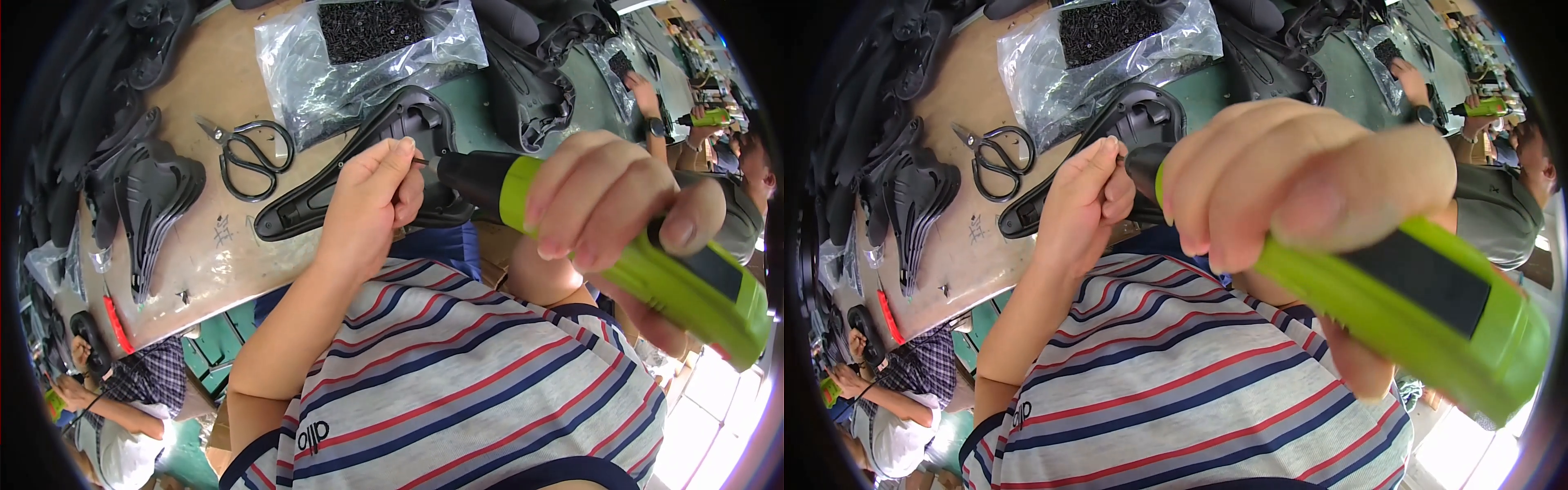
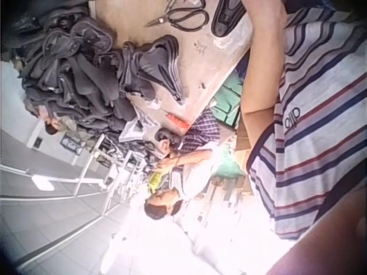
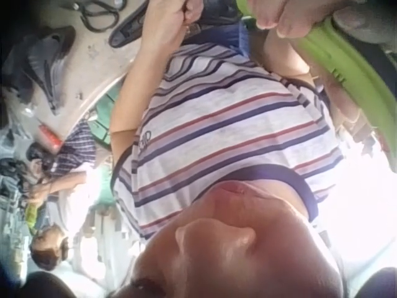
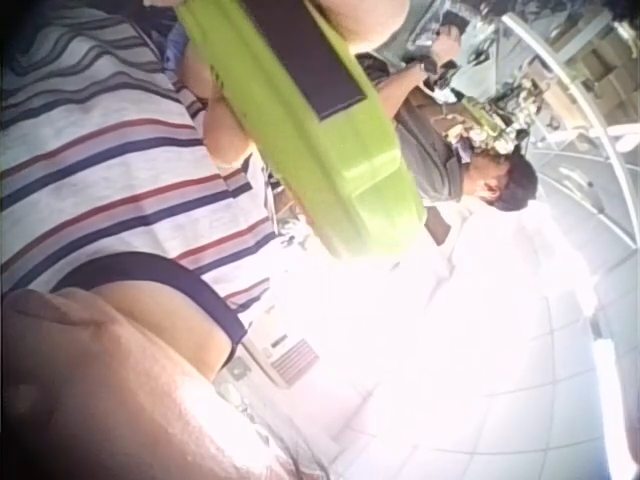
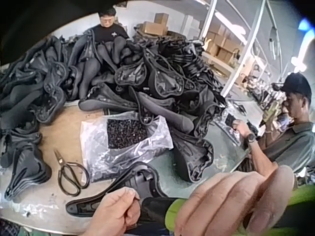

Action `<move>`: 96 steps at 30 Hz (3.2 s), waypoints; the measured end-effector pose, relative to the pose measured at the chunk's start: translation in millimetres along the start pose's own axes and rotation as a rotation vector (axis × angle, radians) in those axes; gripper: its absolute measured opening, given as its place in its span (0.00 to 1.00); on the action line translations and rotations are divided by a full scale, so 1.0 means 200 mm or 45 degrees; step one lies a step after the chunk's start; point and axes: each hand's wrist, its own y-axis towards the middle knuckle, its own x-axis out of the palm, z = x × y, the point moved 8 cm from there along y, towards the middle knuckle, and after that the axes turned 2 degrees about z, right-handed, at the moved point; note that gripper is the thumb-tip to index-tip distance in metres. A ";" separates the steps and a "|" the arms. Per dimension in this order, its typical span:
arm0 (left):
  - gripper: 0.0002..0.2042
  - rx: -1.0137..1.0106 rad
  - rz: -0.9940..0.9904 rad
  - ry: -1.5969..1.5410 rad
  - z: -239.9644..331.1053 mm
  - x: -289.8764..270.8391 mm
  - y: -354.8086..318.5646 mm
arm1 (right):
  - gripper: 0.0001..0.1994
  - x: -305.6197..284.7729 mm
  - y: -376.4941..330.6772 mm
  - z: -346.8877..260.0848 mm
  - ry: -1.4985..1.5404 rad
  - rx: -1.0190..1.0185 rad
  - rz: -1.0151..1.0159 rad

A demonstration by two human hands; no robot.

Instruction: Assemble bicycle saddles by securing the plastic shell to the padding using an electric screwdriver.

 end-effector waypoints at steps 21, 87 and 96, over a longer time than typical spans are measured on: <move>0.13 0.922 0.484 2.164 0.24 -0.04 0.13 | 0.41 -0.19 0.25 0.35 0.785 -0.816 -0.335; 0.05 0.360 -0.107 0.770 0.45 -0.04 0.35 | 0.40 -0.42 -0.15 0.17 0.301 -0.030 0.336; 0.06 0.491 -0.130 1.142 0.19 0.13 0.12 | 0.39 -0.45 -0.12 0.13 0.489 -0.010 0.260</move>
